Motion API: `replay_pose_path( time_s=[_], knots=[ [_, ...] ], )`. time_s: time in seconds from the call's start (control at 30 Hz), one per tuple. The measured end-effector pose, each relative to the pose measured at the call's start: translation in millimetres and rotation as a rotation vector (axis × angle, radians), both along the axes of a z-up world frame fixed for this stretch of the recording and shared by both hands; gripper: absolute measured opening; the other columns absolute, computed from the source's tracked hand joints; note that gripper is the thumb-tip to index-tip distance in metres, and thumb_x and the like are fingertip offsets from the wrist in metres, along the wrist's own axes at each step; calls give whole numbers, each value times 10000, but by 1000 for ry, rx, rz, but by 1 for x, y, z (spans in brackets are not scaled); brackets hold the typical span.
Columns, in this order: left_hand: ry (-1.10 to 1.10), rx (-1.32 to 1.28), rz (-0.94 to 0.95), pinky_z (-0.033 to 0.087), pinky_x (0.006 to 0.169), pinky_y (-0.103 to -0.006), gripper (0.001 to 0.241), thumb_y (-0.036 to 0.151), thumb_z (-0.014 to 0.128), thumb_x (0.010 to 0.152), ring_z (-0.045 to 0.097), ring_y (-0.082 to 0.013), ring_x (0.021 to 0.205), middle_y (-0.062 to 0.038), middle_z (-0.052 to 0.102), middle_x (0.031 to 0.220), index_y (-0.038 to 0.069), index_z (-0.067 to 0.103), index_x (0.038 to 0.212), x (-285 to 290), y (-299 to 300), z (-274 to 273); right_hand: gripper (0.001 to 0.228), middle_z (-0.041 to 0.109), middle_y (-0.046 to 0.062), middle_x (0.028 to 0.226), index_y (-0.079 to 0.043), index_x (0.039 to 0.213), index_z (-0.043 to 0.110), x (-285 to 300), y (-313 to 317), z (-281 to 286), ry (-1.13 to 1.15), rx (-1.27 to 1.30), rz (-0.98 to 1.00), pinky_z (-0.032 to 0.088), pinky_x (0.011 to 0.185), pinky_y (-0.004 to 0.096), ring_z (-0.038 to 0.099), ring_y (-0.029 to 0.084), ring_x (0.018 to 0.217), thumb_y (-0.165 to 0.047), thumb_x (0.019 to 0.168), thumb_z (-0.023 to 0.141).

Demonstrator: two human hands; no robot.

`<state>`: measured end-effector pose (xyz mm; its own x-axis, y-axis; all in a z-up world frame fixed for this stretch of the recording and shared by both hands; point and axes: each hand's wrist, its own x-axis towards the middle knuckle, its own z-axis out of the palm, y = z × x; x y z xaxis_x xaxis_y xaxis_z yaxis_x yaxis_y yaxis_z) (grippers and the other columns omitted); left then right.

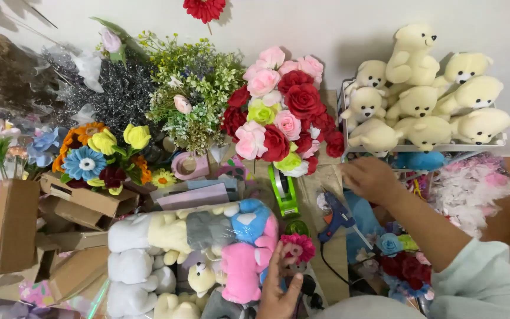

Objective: The person arranges artificial flowers and teddy bears on a cluttered table. They pick up red and pink flowers to adjust a bouquet and repeatedly move small white teddy bears from a plastic bag to a wire rack.

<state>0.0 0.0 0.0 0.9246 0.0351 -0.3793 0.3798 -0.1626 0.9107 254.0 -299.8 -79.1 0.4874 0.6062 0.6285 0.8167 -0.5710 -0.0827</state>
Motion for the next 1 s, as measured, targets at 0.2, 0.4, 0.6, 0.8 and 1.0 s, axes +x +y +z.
replay_pose_path(
  time_s=[0.2, 0.4, 0.6, 0.8, 1.0],
  knots=[
    [-164, -90, -120, 472, 1107, -375, 660, 323, 632, 984, 618, -255, 1333, -103, 559, 1542, 152, 362, 1562, -7, -4, 12, 718, 691, 119, 753, -56, 1682, -32, 26, 52, -83, 1057, -527, -606, 344, 449, 419, 562, 283, 566, -190, 1071, 319],
    [-101, -42, -62, 487, 1067, -312, 638, 319, 641, 969, 642, -177, 1284, -59, 649, 1478, 171, 413, 1547, -29, 4, 11, 409, 741, 153, 882, -108, 1461, 308, 50, 61, -112, 1097, -419, -737, 456, 528, 474, 694, 374, 722, -210, 1065, 285],
    [-184, -122, 12, 479, 1082, -297, 605, 227, 636, 974, 636, -144, 1217, -98, 648, 1456, 113, 434, 1533, -41, 14, -10, 496, 288, 128, 1553, 17, 1358, 497, 21, 58, -84, 799, -649, -494, 527, 426, 465, 690, 345, 711, 61, 873, 592],
    [-111, -58, -82, 417, 1154, -321, 550, 269, 635, 975, 594, -147, 1360, -28, 667, 1459, 176, 492, 1497, -29, 3, 23, 848, 81, 193, 1714, 25, 1595, 224, -3, 49, -102, 464, -688, -369, 546, 468, 367, 668, 264, 826, 22, 864, 653],
    [-175, -17, -152, 464, 1104, -346, 456, 231, 606, 991, 618, -189, 1297, -51, 644, 1407, 166, 581, 1442, -7, 1, 43, 224, 699, 175, 1273, 38, 1099, 750, -62, 38, 2, -324, -337, -226, 574, 1078, 346, 567, 326, 1330, -138, 966, 710]
  ],
)
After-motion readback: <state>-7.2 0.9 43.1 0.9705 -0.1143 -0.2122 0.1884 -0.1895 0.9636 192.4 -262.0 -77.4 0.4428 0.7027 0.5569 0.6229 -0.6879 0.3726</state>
